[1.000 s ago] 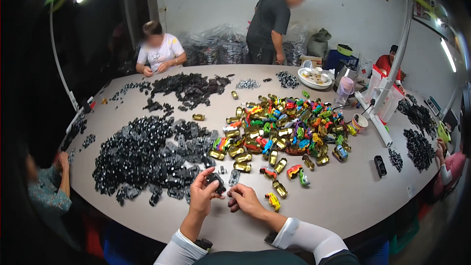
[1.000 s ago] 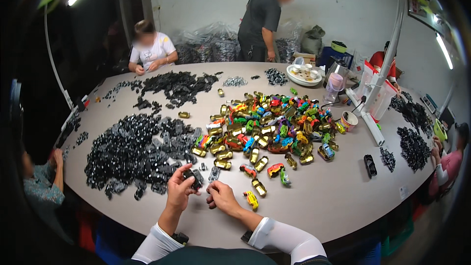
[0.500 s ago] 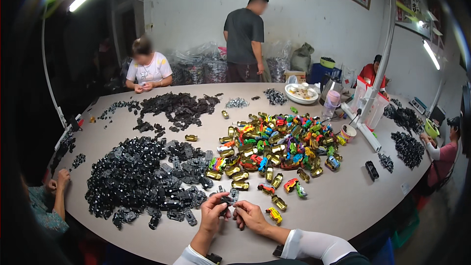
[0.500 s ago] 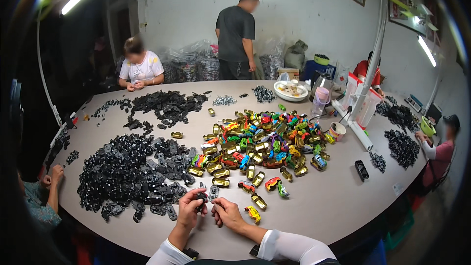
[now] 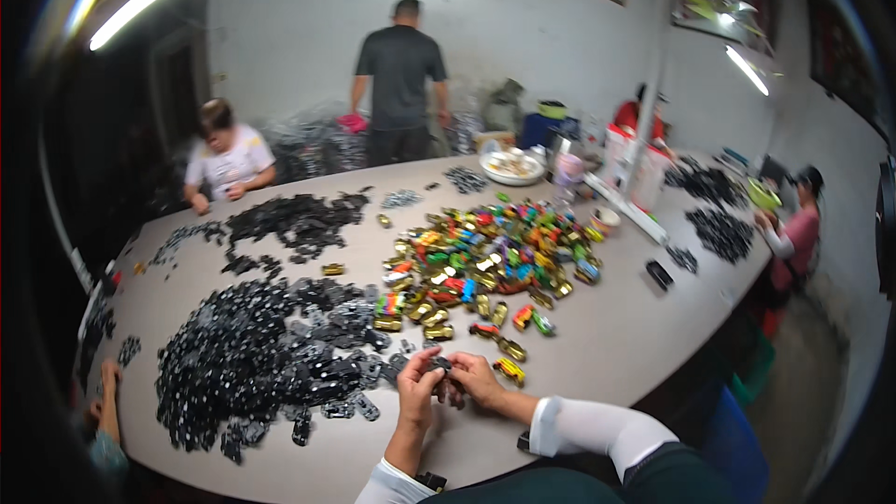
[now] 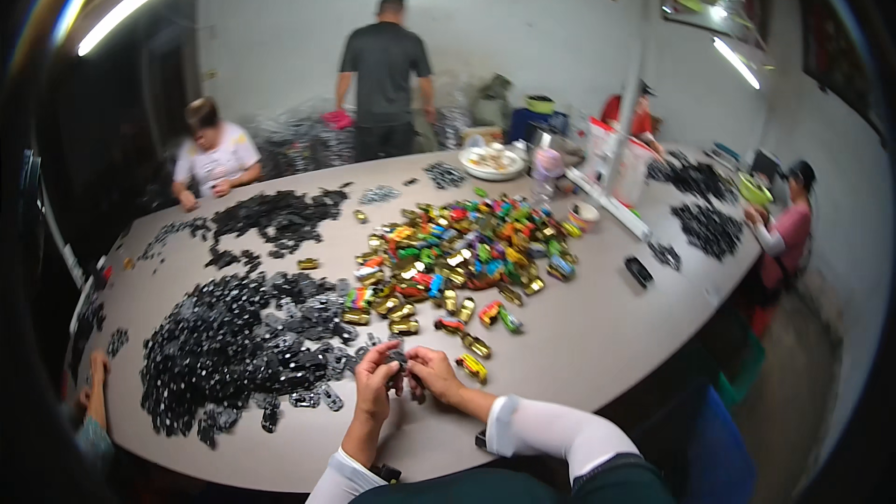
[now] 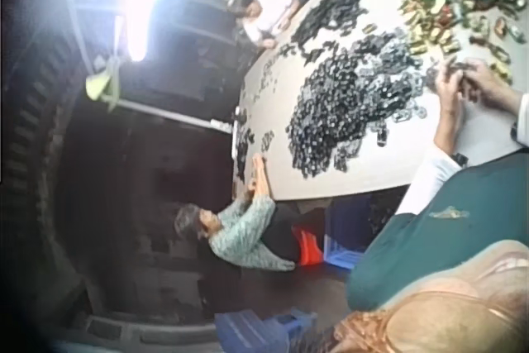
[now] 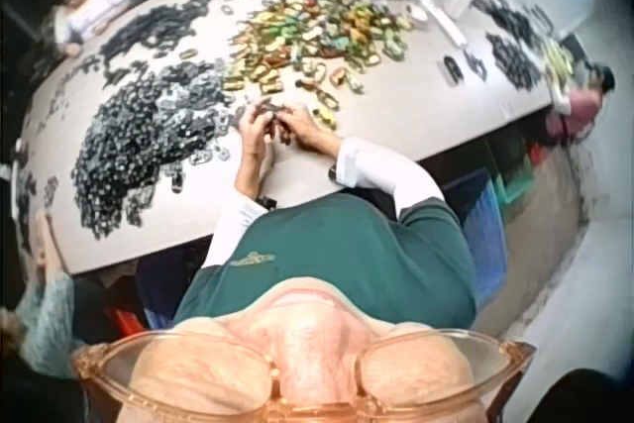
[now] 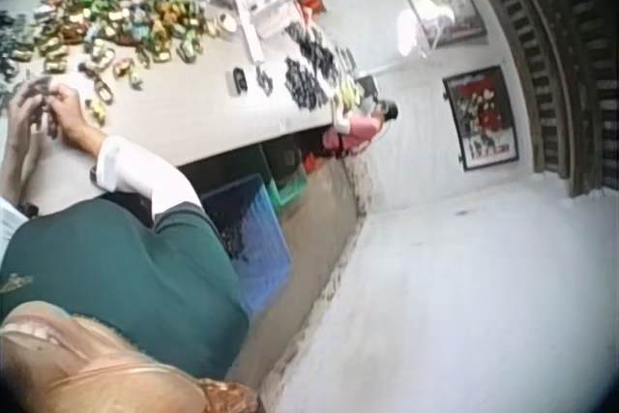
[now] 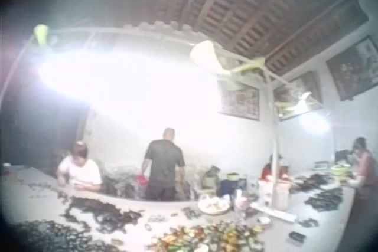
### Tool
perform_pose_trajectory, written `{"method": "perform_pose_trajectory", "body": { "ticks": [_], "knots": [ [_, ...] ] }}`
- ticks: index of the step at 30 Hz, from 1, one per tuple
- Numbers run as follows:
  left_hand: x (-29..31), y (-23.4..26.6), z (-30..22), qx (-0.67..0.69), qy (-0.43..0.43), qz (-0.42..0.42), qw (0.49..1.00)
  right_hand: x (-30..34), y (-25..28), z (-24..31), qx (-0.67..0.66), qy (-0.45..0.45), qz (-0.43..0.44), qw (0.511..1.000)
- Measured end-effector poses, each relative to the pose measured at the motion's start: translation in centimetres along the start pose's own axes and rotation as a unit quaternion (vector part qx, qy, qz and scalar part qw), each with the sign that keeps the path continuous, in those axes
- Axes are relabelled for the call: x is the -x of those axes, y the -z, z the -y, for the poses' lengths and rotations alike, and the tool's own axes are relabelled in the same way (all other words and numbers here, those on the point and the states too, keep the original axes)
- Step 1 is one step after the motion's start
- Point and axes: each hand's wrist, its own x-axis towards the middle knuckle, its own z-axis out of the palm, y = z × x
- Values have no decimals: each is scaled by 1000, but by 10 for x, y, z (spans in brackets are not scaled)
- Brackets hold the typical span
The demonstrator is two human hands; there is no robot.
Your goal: The person sits at a table and assembles small plastic components by hand. They pick up a black plastic base and a colored plastic cover, fit them together, and place the finished unit on the table. The person repeats this process with various colored covers and black bases throughout the clip.
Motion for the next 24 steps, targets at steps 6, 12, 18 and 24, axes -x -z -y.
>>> {"method": "perform_pose_trajectory", "body": {
  "ticks": [6,12,18,24],
  "knots": [
    [1,1,2,61,25,-22,998,6,-7,8,-2,-2,-20,1000],
    [-1,2,5,54,3,-54,997,9,-8,5,-16,-20,-59,998],
    [-2,0,5,14,-12,-47,999,3,-5,-10,-3,35,-48,998],
    [-7,1,13,-35,3,-60,998,10,-2,7,26,27,-47,998]
  ]
}}
